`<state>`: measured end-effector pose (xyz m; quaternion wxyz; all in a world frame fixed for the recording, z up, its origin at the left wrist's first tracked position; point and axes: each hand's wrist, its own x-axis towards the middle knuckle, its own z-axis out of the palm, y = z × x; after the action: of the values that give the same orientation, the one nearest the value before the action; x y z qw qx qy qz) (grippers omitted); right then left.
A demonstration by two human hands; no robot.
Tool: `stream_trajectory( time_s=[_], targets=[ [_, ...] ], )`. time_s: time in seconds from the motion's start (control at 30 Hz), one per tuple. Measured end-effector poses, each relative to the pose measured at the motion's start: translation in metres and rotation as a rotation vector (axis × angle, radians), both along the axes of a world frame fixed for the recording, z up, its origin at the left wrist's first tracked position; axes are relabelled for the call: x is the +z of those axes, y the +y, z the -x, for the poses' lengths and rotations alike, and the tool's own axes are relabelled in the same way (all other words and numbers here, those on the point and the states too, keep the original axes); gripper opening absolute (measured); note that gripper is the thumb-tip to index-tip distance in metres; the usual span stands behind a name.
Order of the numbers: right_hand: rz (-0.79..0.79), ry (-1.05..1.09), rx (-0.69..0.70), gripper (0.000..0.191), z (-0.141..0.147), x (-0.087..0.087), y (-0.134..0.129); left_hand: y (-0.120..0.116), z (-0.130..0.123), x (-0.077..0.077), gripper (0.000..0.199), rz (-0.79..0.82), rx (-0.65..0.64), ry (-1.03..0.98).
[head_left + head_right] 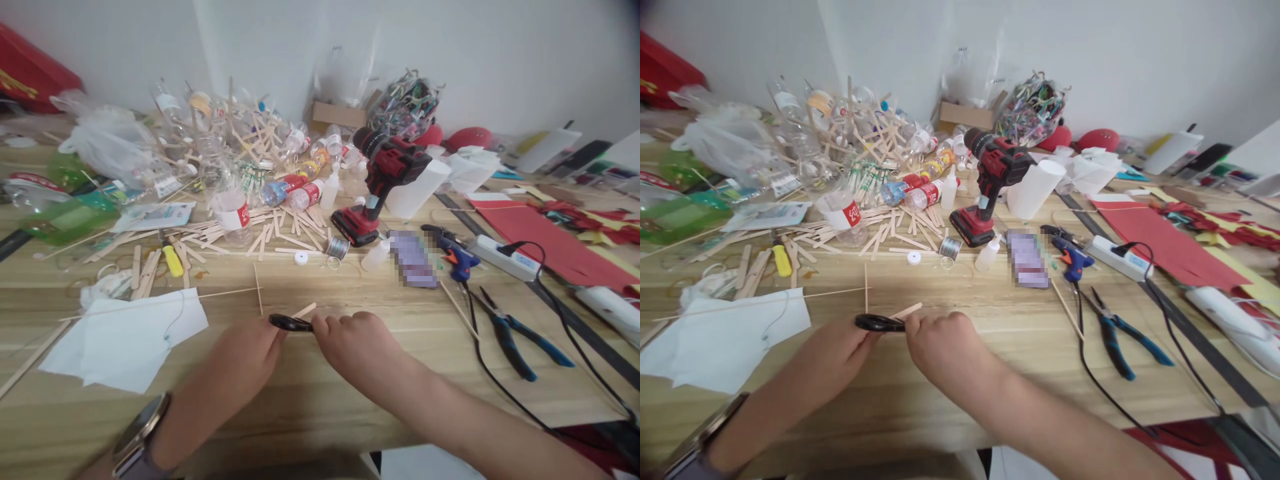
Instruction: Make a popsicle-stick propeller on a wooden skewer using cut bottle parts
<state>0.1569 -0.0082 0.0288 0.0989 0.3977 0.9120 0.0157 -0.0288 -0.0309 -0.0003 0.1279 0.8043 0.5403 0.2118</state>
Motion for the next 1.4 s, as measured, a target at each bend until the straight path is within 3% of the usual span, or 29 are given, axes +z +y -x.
stream_trajectory(
  time_s=[0.1, 0.2, 0.3, 0.4, 0.53, 0.67, 0.83, 1.0, 1.13, 1.17, 1.27, 1.3, 1.33, 1.4],
  targets=[
    [0.022, 0.063, -0.03, 0.027, 0.0, -0.007, 0.009, 0.006, -0.005, 0.001, 0.032, 0.039, 0.017, 0.078],
    [0.085, 0.155, -0.077, 0.022, -0.003, -0.011, 0.021, 0.008, -0.009, -0.001, 0.031, -0.041, 0.051, 0.206],
    [0.223, 0.265, -0.062, 0.038, -0.006, -0.012, 0.032, 0.008, -0.011, -0.008, 0.033, -0.148, 0.076, 0.26],
    [0.31, 0.348, -0.053, 0.046, -0.003, -0.017, 0.036, 0.009, -0.008, -0.015, 0.034, -0.237, 0.076, 0.248],
    [0.216, 0.387, -0.155, 0.023, 0.003, -0.027, 0.031, 0.011, -0.005, -0.018, 0.032, -0.277, 0.074, 0.209],
    [0.218, 0.435, -0.185, 0.019, 0.0, -0.024, 0.025, 0.011, -0.005, -0.013, 0.033, -0.349, 0.036, 0.146],
    [0.53, 0.648, -0.171, 0.036, -0.006, -0.021, 0.024, 0.009, -0.007, -0.006, 0.035, -0.402, -0.003, 0.084],
    [0.337, 0.672, -0.264, 0.02, -0.002, -0.028, 0.021, 0.007, -0.007, -0.003, 0.034, -0.369, -0.007, 0.075],
    [0.595, 0.736, -0.204, 0.034, -0.004, -0.026, 0.018, 0.005, -0.008, -0.001, 0.035, -0.384, -0.01, 0.062],
    [0.573, 0.745, -0.197, 0.036, -0.005, -0.027, 0.018, 0.005, -0.008, -0.001, 0.034, -0.385, -0.006, 0.064],
    [0.265, 0.741, -0.217, 0.035, -0.005, -0.031, 0.018, 0.005, -0.008, -0.002, 0.032, -0.359, -0.014, 0.081],
    [0.242, 0.745, -0.231, 0.036, -0.005, -0.031, 0.018, 0.006, -0.008, -0.002, 0.032, -0.354, -0.021, 0.081],
    [0.314, 0.766, -0.253, 0.036, -0.005, -0.03, 0.018, 0.006, -0.007, -0.002, 0.032, -0.356, -0.028, 0.076],
    [0.698, 0.828, -0.326, 0.034, -0.005, -0.025, 0.019, 0.006, -0.007, -0.002, 0.033, -0.365, -0.039, 0.054]
  ],
)
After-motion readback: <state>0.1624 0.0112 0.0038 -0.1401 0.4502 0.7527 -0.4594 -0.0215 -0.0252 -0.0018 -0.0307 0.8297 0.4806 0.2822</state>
